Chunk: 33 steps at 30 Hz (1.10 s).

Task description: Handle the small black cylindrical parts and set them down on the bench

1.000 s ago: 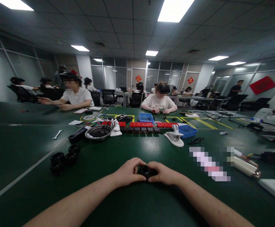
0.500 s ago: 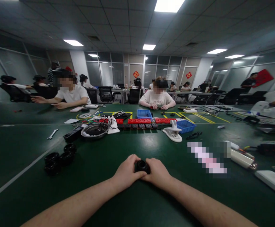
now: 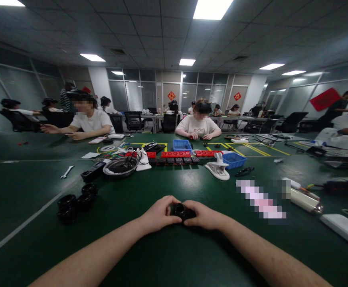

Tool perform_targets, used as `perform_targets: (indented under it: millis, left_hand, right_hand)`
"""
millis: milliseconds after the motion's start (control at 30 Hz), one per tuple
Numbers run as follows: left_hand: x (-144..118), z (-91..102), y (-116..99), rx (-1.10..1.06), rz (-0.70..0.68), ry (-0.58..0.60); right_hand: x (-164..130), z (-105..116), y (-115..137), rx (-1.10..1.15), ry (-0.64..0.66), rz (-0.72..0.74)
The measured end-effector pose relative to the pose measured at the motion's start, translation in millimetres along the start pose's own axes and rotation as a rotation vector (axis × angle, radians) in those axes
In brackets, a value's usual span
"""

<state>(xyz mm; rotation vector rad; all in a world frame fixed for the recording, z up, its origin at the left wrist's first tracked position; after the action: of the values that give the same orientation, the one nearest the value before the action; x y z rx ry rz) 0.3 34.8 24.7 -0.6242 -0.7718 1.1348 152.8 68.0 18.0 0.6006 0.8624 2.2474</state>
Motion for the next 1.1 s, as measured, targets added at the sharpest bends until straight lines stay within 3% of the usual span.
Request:
perform_targets:
  millis: [267,600,700,800,900,1000,1100]
  left_hand:
    - [-1,-0.3,-1,-0.056,-0.009,0.010]
    - [-7,-8.5,-2,0.140,0.059,-0.240]
    - [-6,-7.8,-2,0.173,0.045,-0.267]
    - [-4,-5.3,0,0.163,0.006,-0.209]
    - [-2,-2.6,1,0.098,-0.038,-0.123]
    - [-1,-1.3,3,0.024,-0.045,-0.064]
    - [-1,-1.2,4,-0.027,-0.035,-0.042]
  right_hand:
    - [3,-1,-7,0.021,-0.042,-0.073]
    - [-1,-18,5,-0.568,-0.272,-0.090]
    - [-3,-18,9,-0.659,-0.334,-0.098]
    - [-3,-11,9,-0.494,-0.330,-0.036]
    - [-2,-5,5,-0.221,-0.169,0.059]
    - [0,-1,-2,-0.066,-0.024,0.047]
    - [2,0,-7,0.027,0.001,0.023]
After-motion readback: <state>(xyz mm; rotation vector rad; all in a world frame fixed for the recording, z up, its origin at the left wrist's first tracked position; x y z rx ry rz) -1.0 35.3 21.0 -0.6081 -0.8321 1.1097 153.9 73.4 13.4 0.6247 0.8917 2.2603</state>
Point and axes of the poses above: each hand's wrist, its own x-axis towards the middle knuckle, its own z-axis out of the back of the hand, y = z × x, the point moved 3 cm from there along x, towards the middle knuckle, and after that the axes turned 13 degrees about -y, right-handed, at the moved point
